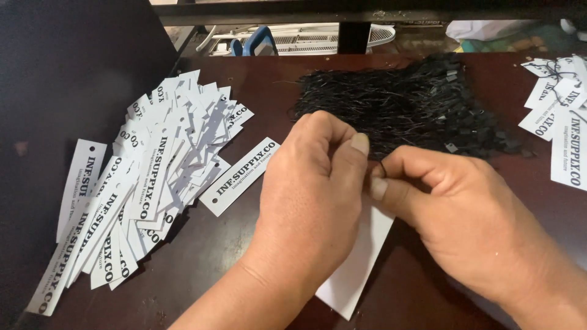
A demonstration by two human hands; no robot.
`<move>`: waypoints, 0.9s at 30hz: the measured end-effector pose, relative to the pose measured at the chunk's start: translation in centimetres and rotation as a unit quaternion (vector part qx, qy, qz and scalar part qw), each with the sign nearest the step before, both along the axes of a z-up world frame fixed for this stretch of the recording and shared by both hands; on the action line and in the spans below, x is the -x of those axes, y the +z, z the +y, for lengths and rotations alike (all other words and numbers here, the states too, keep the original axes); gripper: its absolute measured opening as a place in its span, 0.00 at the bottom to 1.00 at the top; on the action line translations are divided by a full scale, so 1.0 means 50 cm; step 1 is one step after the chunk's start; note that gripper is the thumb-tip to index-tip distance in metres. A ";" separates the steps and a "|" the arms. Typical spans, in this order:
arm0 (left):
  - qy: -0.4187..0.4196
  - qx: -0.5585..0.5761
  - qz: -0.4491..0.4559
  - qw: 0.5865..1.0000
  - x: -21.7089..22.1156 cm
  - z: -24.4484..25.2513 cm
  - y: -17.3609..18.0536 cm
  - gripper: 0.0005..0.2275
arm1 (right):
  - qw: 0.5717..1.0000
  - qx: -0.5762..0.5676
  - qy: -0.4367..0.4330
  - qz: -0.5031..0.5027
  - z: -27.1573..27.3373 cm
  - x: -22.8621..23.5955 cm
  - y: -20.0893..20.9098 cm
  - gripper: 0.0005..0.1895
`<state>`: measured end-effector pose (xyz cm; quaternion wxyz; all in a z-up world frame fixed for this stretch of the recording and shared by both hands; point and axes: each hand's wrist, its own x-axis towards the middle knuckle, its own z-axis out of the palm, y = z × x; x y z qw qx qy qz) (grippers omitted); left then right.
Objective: Attaching paper brand tags to black plastic string fasteners by threading the string through a hole and snapping the fastener shut.
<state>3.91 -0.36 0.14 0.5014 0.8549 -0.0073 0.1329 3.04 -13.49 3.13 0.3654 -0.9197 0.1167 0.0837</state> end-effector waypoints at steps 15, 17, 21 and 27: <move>-0.181 -0.230 0.124 0.948 0.053 -0.145 -0.057 0.08 | 0.929 -0.315 -0.150 -0.126 -0.237 -0.052 -0.054 0.09; -0.176 -0.233 0.003 0.956 0.068 -0.179 -0.106 0.05 | 0.930 -0.303 -0.147 -0.147 -0.292 -0.070 -0.049 0.09; -0.137 -0.203 -0.208 0.947 0.094 -0.239 -0.137 0.09 | 0.939 -0.262 -0.153 -0.162 -0.404 -0.120 -0.057 0.09; -0.260 -0.220 -0.228 0.912 0.102 -0.285 -0.128 0.12 | 0.944 -0.247 -0.142 -0.167 -0.549 -0.206 -0.078 0.10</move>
